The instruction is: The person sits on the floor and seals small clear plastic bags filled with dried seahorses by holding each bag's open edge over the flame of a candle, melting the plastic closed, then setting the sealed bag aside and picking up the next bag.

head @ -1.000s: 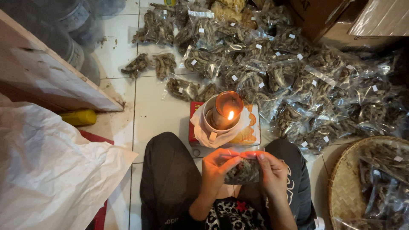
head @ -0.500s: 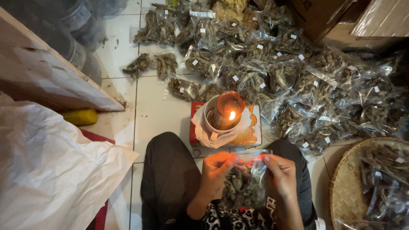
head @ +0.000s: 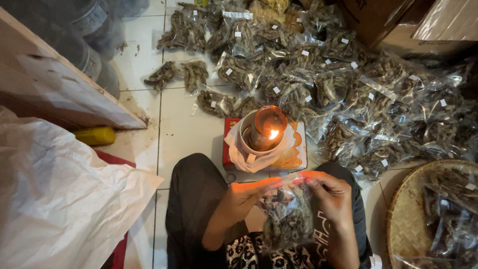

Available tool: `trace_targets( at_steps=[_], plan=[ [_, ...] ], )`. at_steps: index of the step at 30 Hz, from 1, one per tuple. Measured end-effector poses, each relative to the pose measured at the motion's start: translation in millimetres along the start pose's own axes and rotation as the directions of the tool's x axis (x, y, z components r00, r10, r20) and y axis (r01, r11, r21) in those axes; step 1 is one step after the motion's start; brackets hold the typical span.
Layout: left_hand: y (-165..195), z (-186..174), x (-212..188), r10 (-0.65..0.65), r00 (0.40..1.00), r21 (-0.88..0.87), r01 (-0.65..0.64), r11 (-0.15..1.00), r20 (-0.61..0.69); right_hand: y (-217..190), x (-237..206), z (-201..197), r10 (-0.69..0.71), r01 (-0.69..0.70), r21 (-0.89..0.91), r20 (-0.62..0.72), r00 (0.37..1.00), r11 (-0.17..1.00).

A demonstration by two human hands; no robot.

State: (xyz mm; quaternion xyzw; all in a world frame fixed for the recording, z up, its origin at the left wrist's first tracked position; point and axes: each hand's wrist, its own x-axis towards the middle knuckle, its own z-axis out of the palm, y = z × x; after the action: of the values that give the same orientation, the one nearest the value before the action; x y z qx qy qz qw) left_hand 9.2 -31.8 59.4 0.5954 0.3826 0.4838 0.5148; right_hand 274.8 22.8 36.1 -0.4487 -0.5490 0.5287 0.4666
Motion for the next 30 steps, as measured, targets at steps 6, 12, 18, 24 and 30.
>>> trace_targets(
  at_steps=[6,12,18,24,30],
  plan=[
    [-5.4,-13.5,-5.8,-0.016,0.998,-0.078,0.021,0.997,0.065,-10.2,7.6,-22.2,-0.060,0.098,-0.108,0.311,0.949,0.989],
    [-9.9,-18.2,-8.8,0.032,0.999,-0.063,-0.032,0.997,-0.002,-10.7,6.1,-5.4,-0.173,0.185,-0.024,0.258,0.951,0.982],
    [-7.9,-17.1,-4.3,-0.020,0.995,-0.146,0.006,0.989,-0.094,-19.5,5.1,16.8,-0.158,0.168,-0.072,0.125,0.979,0.983],
    [-4.5,-8.3,16.9,0.187,0.939,-0.296,-0.273,0.916,-0.288,-31.1,8.2,33.0,-0.186,0.195,-0.132,0.079,0.979,0.972],
    [-5.5,5.8,34.2,-0.030,0.887,-0.321,-0.135,0.938,-0.461,-37.4,15.5,39.2,-0.191,0.194,-0.126,0.035,0.981,0.973]
  ],
)
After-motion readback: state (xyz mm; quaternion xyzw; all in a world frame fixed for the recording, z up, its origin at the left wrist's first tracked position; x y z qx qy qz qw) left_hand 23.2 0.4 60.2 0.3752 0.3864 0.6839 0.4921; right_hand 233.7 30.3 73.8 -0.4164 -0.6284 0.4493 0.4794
